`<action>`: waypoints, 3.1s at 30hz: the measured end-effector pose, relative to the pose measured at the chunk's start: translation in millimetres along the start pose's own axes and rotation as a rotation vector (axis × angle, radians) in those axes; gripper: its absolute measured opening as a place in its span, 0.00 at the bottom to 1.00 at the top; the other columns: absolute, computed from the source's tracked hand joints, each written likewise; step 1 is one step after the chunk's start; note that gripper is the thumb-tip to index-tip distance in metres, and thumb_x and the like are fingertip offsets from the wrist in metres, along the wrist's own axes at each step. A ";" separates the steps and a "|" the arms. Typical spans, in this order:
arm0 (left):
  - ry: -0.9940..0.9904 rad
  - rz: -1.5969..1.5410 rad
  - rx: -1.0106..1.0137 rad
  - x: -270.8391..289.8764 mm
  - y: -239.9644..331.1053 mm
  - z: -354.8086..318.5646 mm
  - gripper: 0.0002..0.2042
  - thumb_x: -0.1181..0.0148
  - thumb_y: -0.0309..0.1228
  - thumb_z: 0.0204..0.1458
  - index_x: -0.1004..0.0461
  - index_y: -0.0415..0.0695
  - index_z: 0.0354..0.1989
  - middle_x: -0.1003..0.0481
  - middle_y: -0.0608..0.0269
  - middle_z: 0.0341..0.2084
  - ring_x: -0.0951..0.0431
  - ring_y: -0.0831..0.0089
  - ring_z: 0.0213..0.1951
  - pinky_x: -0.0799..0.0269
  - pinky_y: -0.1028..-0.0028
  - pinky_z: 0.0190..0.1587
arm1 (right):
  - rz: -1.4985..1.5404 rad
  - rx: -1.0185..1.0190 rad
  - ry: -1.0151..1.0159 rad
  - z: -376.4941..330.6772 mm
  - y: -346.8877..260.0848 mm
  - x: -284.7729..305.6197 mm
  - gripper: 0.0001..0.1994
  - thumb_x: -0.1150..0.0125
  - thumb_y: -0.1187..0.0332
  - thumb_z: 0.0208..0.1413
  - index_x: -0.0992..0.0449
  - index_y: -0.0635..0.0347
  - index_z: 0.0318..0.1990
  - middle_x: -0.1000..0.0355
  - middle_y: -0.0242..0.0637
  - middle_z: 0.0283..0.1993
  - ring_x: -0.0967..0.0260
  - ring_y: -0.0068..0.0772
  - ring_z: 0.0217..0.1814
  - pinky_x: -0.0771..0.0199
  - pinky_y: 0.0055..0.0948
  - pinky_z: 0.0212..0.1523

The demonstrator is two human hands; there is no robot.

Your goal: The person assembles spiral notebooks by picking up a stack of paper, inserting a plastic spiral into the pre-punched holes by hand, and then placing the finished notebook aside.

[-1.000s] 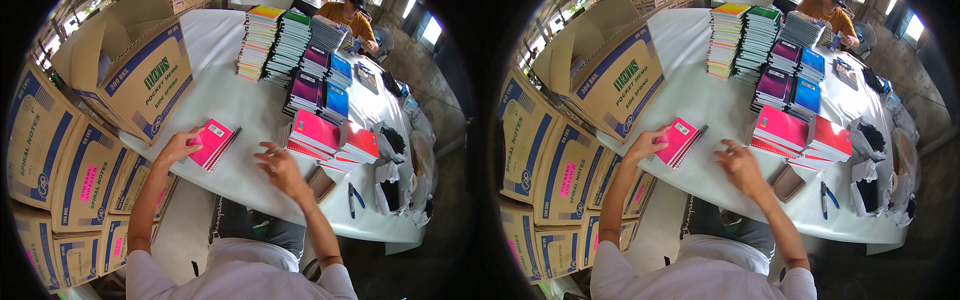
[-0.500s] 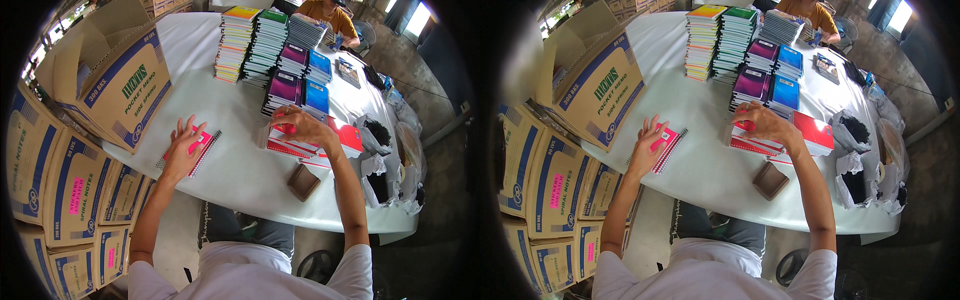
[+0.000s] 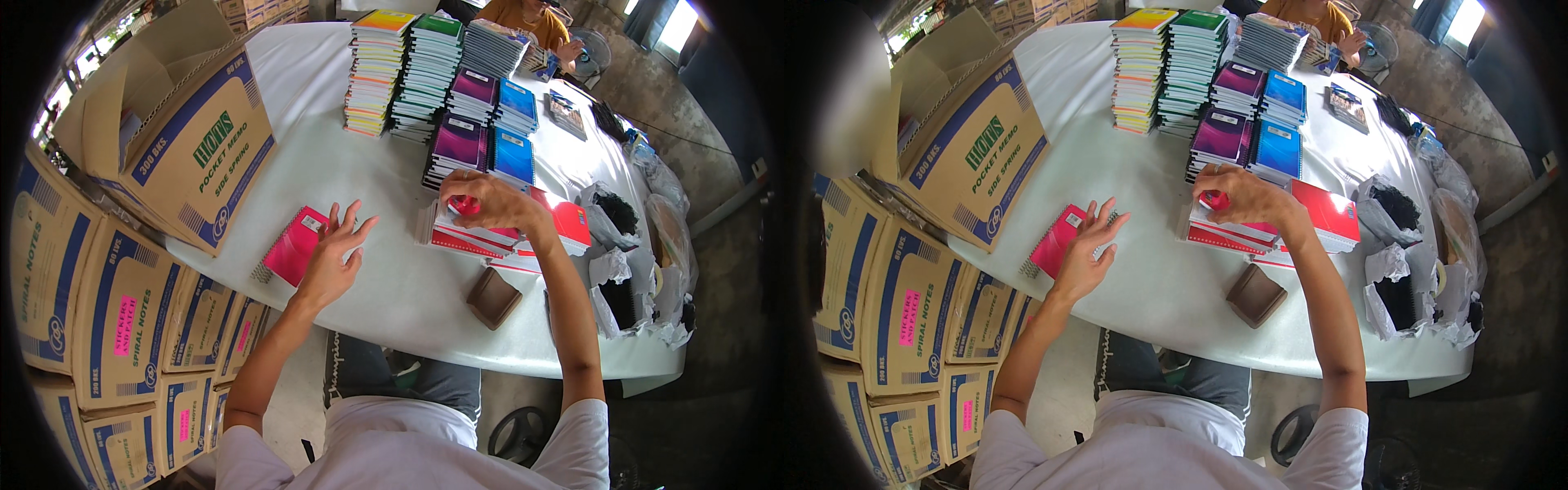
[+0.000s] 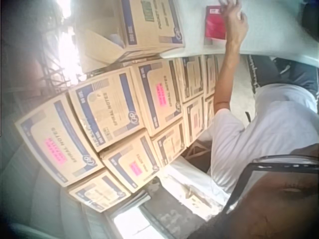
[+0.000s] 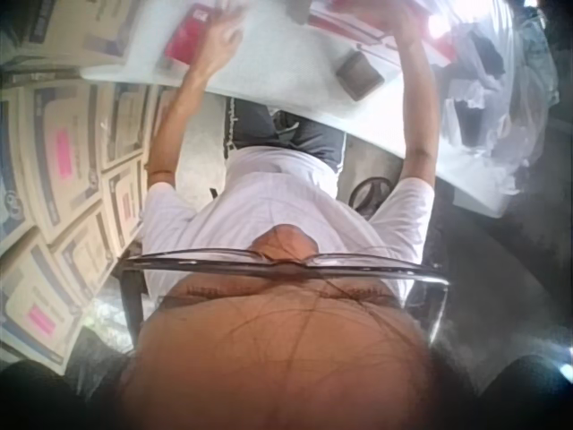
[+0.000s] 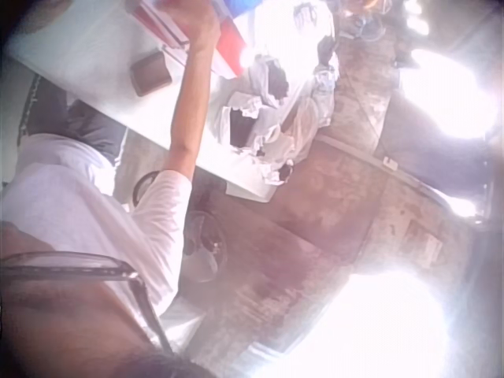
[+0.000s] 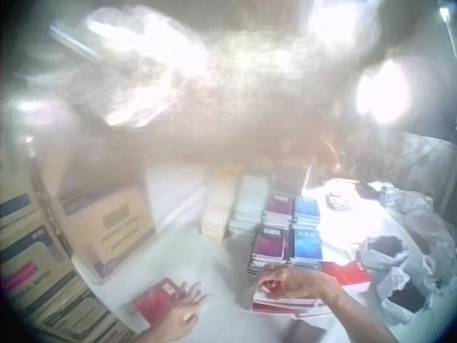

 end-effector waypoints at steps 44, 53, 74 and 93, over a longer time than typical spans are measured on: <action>-0.346 -0.853 0.165 -36.3 38.3 -11.1 0.32 0.50 0.23 0.62 0.53 0.45 0.74 0.30 0.59 0.57 0.30 0.75 0.56 0.36 0.73 0.60 | 0.605 -0.331 0.930 -114.0 -65.7 -108.0 0.28 0.31 0.70 0.53 0.36 0.66 0.58 0.33 0.43 0.55 0.38 0.34 0.62 0.40 0.34 0.63; -0.282 -0.788 0.143 -49.3 8.4 -58.1 0.43 0.47 0.25 0.62 0.75 0.52 0.74 0.42 0.52 0.69 0.42 0.67 0.69 0.46 0.68 0.66 | 0.991 -0.254 0.842 -113.1 -74.5 -194.6 0.11 0.40 0.78 0.59 0.37 0.61 0.43 0.31 0.39 0.49 0.35 0.25 0.50 0.35 0.23 0.53; -0.391 0.366 -0.362 -90.7 100.7 -24.1 0.25 0.41 0.41 0.56 0.33 0.50 0.63 0.24 0.63 0.53 0.23 0.50 0.51 0.24 0.59 0.48 | -0.683 -1.279 1.166 -367.9 80.7 -28.9 0.09 0.35 0.73 0.50 0.23 0.62 0.40 0.24 0.44 0.38 0.25 0.48 0.45 0.26 0.40 0.46; -0.410 0.351 -0.304 -85.5 97.3 -21.9 0.27 0.41 0.41 0.57 0.37 0.54 0.66 0.26 0.62 0.56 0.26 0.48 0.55 0.28 0.57 0.54 | -1.035 -0.903 1.171 -318.5 23.4 0.7 0.23 0.46 0.84 0.49 0.23 0.55 0.53 0.28 0.43 0.37 0.28 0.48 0.37 0.28 0.40 0.36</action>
Point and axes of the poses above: each hand's wrist, its own z-axis towards the middle knuckle, its own x-axis out of the back of the hand, y = z × x, the point moved 3 cm from there along z, towards the middle knuckle
